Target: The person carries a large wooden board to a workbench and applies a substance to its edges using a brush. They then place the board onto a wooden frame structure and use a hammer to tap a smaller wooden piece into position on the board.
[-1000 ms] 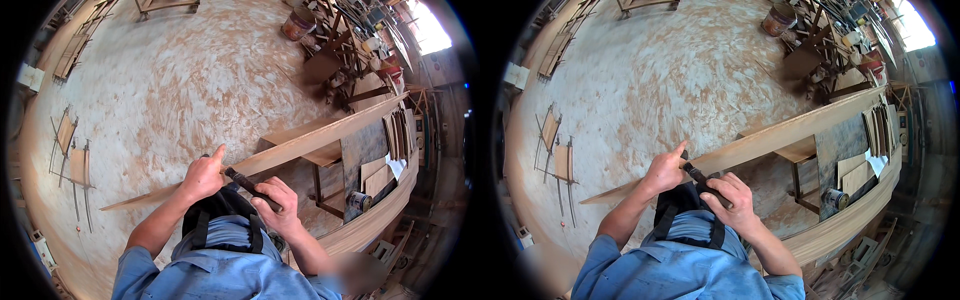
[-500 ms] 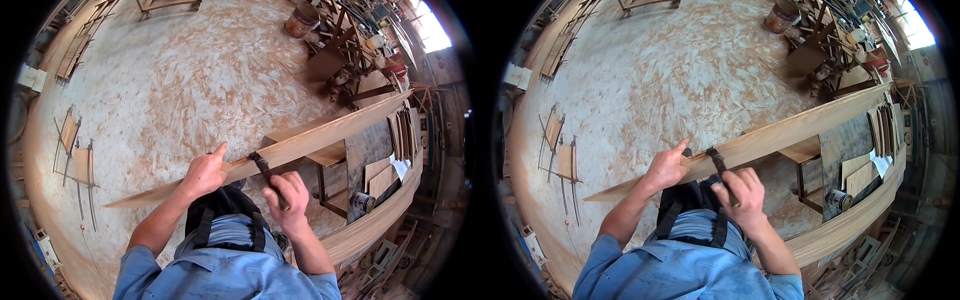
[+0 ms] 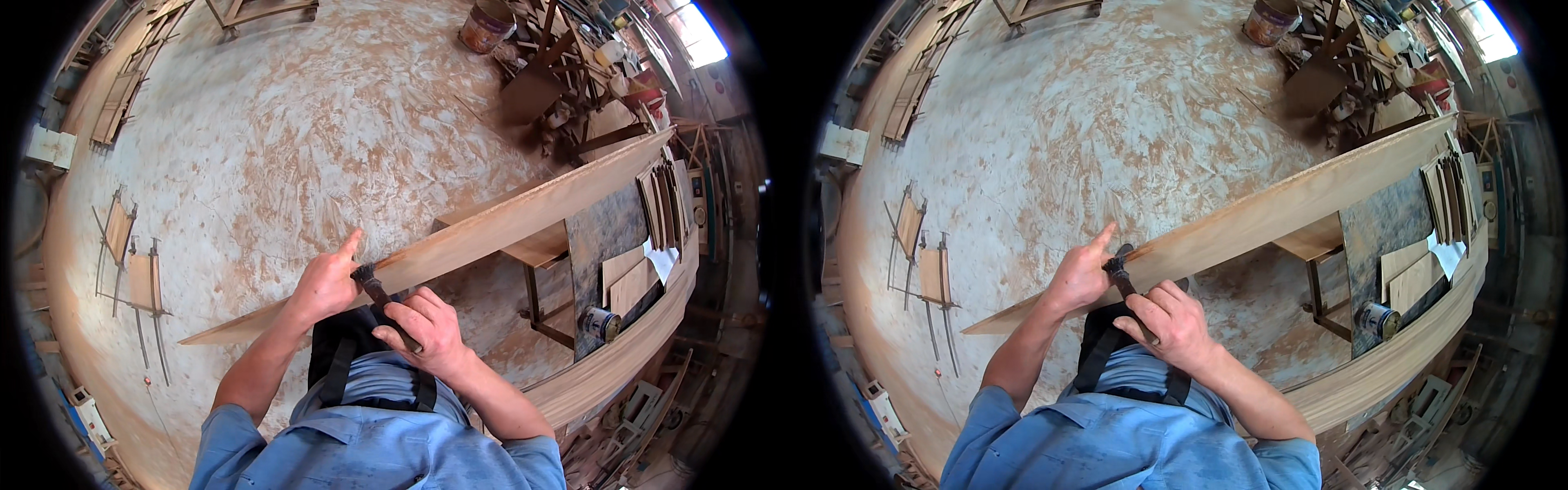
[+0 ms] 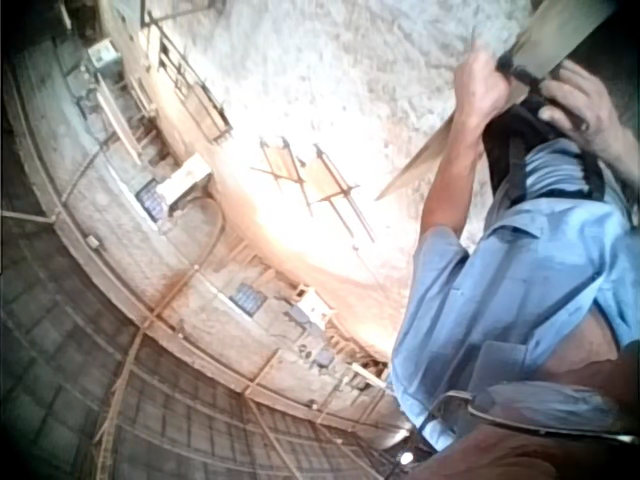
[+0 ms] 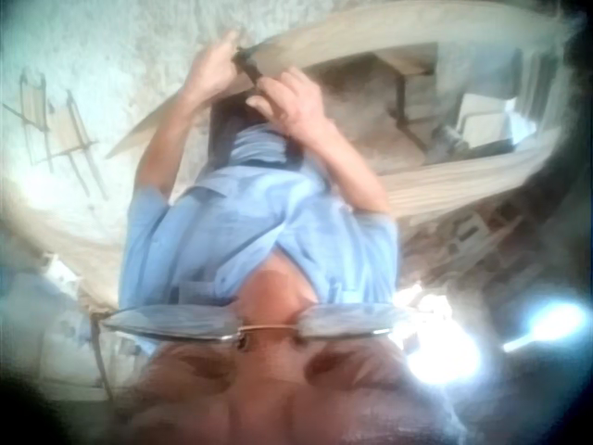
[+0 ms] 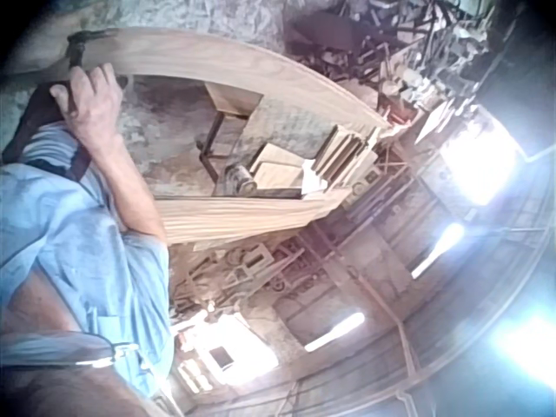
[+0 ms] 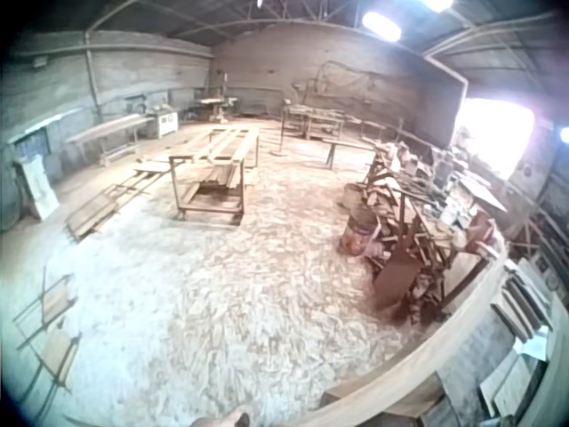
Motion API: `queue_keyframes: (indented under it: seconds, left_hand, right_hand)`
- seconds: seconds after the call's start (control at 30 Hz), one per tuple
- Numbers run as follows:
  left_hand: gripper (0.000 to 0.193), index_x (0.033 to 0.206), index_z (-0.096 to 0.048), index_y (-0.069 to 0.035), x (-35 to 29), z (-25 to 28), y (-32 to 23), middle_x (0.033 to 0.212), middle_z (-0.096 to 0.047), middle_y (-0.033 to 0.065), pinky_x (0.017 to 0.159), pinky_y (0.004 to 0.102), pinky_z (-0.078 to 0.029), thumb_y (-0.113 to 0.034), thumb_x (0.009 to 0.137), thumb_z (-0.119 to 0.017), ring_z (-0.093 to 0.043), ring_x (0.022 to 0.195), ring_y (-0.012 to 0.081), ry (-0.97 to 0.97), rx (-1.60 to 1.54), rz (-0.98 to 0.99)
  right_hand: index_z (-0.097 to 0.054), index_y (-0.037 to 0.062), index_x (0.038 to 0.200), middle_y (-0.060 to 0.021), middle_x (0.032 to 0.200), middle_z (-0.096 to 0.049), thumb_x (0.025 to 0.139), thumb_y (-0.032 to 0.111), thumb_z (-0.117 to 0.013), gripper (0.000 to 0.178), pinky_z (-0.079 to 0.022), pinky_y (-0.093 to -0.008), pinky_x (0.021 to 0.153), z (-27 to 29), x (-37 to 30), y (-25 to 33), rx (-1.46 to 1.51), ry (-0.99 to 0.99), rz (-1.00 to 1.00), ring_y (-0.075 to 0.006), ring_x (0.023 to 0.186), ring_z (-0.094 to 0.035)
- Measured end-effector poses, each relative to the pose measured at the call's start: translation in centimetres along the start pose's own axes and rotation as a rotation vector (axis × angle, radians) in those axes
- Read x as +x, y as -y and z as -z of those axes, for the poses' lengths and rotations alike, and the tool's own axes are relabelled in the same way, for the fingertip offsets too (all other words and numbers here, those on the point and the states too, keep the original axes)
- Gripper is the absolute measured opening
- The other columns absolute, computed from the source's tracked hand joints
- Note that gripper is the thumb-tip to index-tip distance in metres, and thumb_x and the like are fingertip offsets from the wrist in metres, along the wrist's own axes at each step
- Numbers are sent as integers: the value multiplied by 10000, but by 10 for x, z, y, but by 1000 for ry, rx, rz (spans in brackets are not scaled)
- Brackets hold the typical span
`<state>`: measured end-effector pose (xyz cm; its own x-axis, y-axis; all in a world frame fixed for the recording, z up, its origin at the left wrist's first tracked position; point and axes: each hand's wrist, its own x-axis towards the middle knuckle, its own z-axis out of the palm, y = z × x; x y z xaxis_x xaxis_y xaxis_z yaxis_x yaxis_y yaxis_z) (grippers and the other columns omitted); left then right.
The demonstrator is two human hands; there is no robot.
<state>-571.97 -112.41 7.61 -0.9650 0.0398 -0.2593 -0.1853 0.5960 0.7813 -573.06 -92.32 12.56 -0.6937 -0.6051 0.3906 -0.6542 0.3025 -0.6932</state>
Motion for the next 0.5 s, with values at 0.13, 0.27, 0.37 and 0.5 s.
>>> queue_keyframes:
  seconds: [0.13, 0.27, 0.37, 0.5]
  left_hand:
    - [704, 1379, -397, 46, -1, 8, -6, 798, -656, 225, 676, 442, -503, -104, 750, -675, -642, 766, 405, 43, 18, 45]
    - [573, 1247, -522, 34, -1, 5, 6, 764, -640, 219, 675, 420, -505, -94, 720, -706, -629, 745, 393, -22, -1, -21]
    - [493, 1147, -583, 20, 11, 10, 6, 721, -627, 191, 669, 395, -505, -86, 690, -736, -637, 710, 336, -29, -12, -11]
    - [516, 1165, -584, 6, 36, 23, -3, 841, -668, 150, 715, 335, -522, -40, 671, -725, -655, 748, 220, 23, -42, 26]
  right_hand:
    - [-628, 13, 895, -86, 705, -554, 706, 148, -797, 287, -463, -364, 548, 22, 7, -11, -66, -22, -67, -255, 623, -535]
    - [-618, -12, 885, -127, 737, -591, 699, 95, -787, 273, -465, -352, 563, 56, 11, -12, -35, -233, -83, -271, 624, -559]
    - [-600, -33, 926, -140, 759, -605, 737, 17, -723, 231, -483, -332, 608, 91, -10, -20, 61, -431, -206, -245, 664, -585]
    - [-569, -15, 1101, -128, 891, -659, 923, -21, -490, 195, -520, -297, 679, 109, -69, -60, 226, -930, -584, -175, 755, -620]
